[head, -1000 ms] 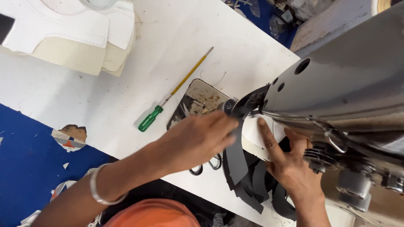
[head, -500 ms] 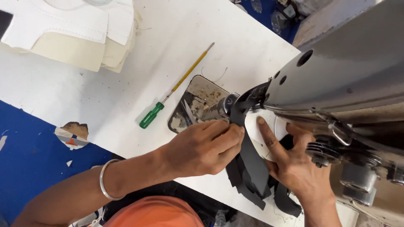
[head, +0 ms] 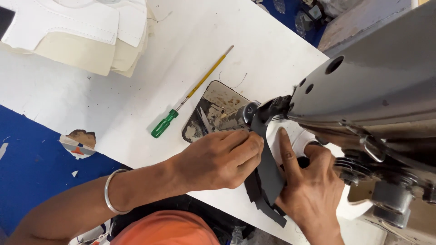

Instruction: The person uses a sewing machine to stitch black fabric onto white shoe parts. They repeatedly pick up a shoe part, align it under the needle, sew a section, and then place the finished item on a pile to the left.

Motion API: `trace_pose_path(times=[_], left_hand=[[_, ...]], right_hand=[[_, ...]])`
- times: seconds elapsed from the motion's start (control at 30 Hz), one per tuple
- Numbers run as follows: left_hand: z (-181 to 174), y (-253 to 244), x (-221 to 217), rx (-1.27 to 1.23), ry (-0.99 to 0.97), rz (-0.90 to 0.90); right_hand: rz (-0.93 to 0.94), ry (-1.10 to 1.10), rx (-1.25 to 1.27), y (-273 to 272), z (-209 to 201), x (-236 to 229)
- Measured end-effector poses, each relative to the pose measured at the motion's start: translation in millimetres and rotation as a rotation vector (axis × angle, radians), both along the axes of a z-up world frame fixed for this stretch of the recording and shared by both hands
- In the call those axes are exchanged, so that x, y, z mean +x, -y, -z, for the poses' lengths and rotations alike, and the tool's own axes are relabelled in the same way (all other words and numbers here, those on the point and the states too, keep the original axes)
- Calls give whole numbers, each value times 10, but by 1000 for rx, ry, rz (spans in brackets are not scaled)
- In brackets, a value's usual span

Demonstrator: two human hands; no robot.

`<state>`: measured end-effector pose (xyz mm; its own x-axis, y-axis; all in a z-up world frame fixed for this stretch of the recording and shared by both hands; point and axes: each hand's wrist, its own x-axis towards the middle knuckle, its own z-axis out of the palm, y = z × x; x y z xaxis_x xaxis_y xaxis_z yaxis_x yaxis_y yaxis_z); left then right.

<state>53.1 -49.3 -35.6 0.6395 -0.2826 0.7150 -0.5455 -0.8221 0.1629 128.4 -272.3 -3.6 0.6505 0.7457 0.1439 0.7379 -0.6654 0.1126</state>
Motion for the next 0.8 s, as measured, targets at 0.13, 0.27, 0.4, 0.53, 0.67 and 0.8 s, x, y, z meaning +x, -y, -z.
trace_pose_path(times=[0.13,0.27,0.4,0.53,0.67,0.8], left_hand=[[-17,-8,2,13,7,-5],[-18,-11,-2,8,-7,4],[-33,-39,14,17,7,6],[-22,-65,19,52,5,7],[41,-78,13,50,17,-5],[0,-137,29,2,2,15]], right_hand=[[45,7,-3,-71,21,-70],[151,-1,-7,-161,51,-172],[177,-48,132,-291,45,-286],[262,-122,228,-354,94,-382],[300,-142,347,-422,187,-493],[376,-195,384,-542,205,-579]])
